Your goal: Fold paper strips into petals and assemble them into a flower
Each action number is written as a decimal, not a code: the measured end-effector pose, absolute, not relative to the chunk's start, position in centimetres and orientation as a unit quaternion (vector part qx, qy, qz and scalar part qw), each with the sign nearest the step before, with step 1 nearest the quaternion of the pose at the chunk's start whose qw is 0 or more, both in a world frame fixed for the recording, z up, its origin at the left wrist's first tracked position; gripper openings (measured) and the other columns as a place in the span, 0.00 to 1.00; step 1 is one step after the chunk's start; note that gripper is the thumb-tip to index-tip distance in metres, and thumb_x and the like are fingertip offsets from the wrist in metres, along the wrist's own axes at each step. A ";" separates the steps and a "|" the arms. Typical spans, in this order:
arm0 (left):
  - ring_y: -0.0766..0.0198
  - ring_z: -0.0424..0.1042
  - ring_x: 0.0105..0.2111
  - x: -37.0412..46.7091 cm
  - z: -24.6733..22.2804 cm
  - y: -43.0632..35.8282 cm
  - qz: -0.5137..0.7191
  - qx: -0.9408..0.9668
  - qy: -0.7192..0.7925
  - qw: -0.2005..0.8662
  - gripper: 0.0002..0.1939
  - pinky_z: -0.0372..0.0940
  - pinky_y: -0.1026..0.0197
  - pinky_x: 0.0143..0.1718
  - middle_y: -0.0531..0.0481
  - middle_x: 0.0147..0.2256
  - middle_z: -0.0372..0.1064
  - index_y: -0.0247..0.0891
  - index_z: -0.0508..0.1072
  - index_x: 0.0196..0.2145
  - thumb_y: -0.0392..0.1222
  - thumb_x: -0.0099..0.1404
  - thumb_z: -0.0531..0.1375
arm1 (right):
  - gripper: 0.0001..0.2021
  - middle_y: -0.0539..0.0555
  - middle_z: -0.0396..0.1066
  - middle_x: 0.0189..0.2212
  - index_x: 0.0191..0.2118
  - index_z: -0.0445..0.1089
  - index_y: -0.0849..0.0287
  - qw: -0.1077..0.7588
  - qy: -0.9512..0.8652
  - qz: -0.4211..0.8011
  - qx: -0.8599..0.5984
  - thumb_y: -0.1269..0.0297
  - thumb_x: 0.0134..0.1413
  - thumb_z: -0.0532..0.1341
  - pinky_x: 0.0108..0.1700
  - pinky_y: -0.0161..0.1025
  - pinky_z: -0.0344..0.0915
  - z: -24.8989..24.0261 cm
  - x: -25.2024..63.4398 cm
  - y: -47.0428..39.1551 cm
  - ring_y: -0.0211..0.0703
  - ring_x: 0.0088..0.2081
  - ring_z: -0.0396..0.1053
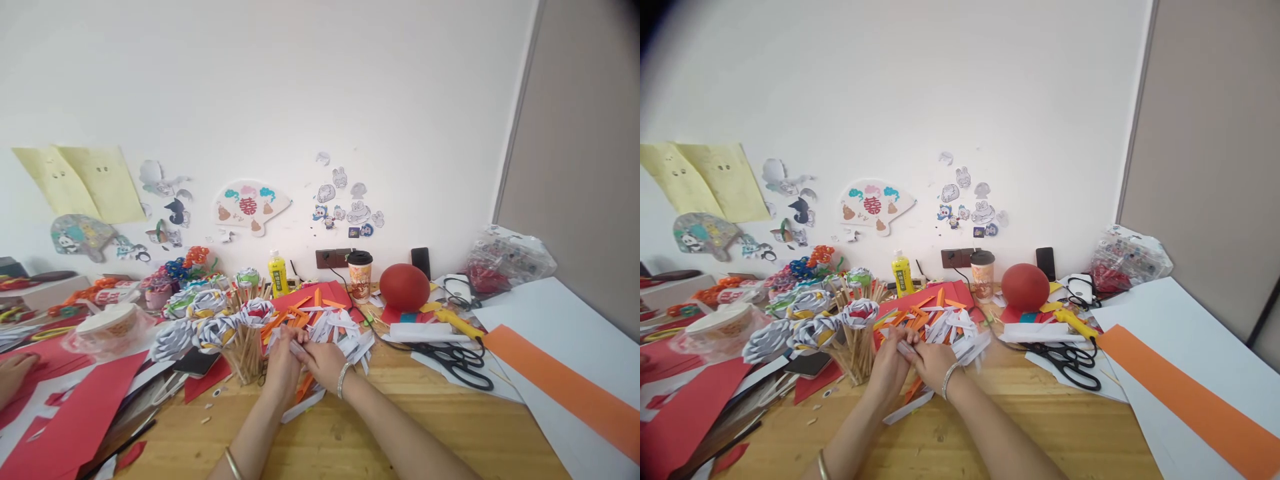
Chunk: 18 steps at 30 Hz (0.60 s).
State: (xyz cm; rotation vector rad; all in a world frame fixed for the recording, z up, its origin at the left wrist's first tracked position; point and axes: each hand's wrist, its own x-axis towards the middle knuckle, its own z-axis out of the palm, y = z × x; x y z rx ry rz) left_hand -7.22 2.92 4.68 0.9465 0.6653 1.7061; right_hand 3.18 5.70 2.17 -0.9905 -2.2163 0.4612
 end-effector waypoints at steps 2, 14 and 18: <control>0.68 0.61 0.24 -7.3 4.7 2.9 0.703 0.388 0.260 0.536 0.22 0.60 0.67 0.29 0.54 0.20 0.60 0.36 0.64 0.18 0.57 0.54 0.62 | 0.11 0.52 0.71 0.27 0.37 0.69 0.57 0.344 -0.843 0.199 -0.362 0.60 0.58 0.52 0.30 0.33 0.55 1.8 3.2 5.9 0.42 0.29 0.67; 0.69 0.64 0.20 -8.4 4.6 3.3 0.689 0.409 0.283 0.526 0.21 0.62 0.66 0.24 0.56 0.15 0.61 0.36 0.66 0.21 0.59 0.55 0.60 | 0.21 0.45 0.61 0.17 0.29 0.66 0.61 0.354 -0.820 0.345 -0.287 0.52 0.61 0.45 0.23 0.29 0.57 0.7 2.2 6.2 0.33 0.19 0.59; 0.74 0.51 0.11 -8.7 5.1 3.3 0.740 0.405 0.316 0.434 0.22 0.53 0.71 0.15 0.63 0.11 0.48 0.37 0.62 0.19 0.58 0.56 0.60 | 0.15 0.46 0.65 0.17 0.25 0.69 0.60 0.311 -0.838 0.329 -0.303 0.57 0.55 0.55 0.24 0.29 0.58 2.0 4.8 7.6 0.34 0.20 0.63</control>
